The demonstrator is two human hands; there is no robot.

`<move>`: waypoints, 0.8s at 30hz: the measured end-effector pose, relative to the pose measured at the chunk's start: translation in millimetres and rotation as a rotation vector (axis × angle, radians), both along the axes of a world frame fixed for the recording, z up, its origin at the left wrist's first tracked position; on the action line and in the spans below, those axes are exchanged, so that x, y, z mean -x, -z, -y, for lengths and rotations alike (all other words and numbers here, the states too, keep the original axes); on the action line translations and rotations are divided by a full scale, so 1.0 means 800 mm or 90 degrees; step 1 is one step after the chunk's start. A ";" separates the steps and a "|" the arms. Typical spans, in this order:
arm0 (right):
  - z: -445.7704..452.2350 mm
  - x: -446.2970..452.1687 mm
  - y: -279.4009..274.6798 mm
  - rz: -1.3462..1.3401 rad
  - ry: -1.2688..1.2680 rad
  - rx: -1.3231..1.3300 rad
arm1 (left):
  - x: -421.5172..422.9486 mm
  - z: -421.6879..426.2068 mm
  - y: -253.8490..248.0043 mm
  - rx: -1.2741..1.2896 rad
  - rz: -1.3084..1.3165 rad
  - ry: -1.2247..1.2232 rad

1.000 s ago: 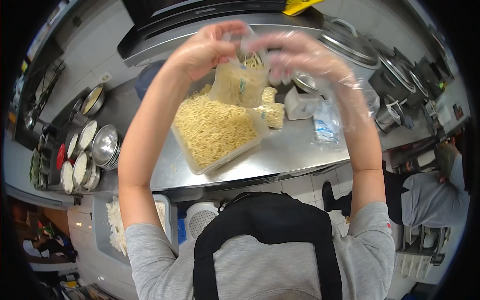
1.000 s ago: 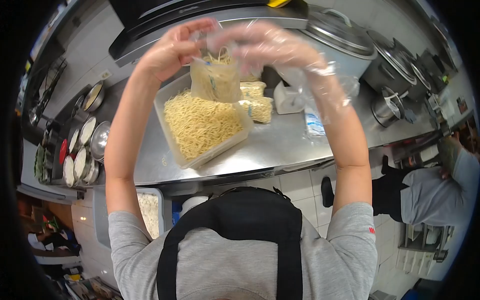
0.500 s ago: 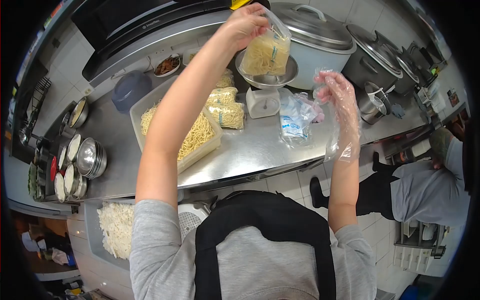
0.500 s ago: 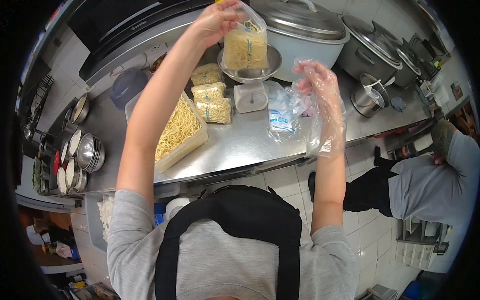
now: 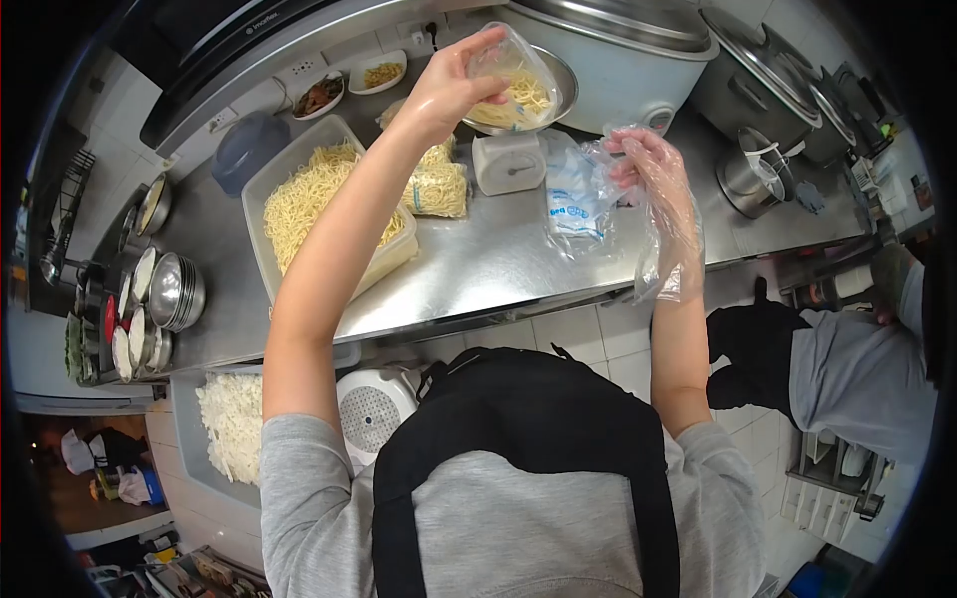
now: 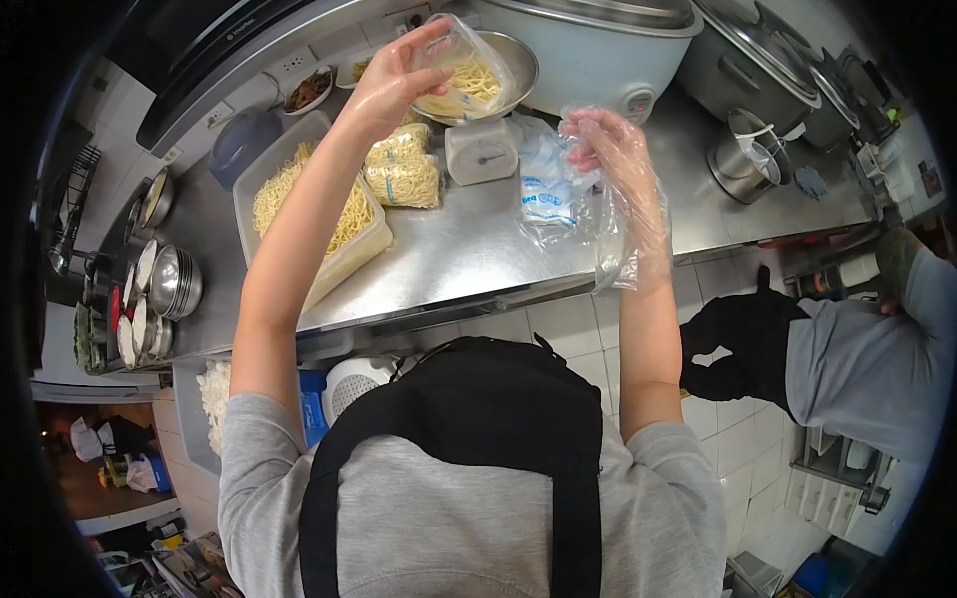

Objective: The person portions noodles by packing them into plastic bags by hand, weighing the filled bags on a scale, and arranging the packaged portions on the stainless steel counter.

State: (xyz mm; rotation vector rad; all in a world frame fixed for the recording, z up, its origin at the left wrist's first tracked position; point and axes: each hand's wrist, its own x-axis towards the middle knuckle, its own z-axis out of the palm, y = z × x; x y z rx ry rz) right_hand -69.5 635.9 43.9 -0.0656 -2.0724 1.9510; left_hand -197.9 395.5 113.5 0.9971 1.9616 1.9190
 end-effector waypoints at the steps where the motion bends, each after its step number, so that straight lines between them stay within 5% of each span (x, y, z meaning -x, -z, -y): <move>1: 0.002 0.001 0.000 0.010 -0.012 0.002 | -0.001 0.001 0.008 -0.008 -0.029 -0.015; 13: 0.022 0.009 -0.001 -0.025 -0.024 0.013 | 0.002 -0.004 0.009 0.219 -0.364 -0.150; 19: 0.066 0.028 0.006 0.012 -0.063 -0.006 | 0.058 -0.038 -0.052 -0.031 -0.037 -0.073; 24: 0.135 0.040 0.016 0.056 -0.184 -0.074 | 0.031 0.048 -0.141 -0.142 -0.060 -0.080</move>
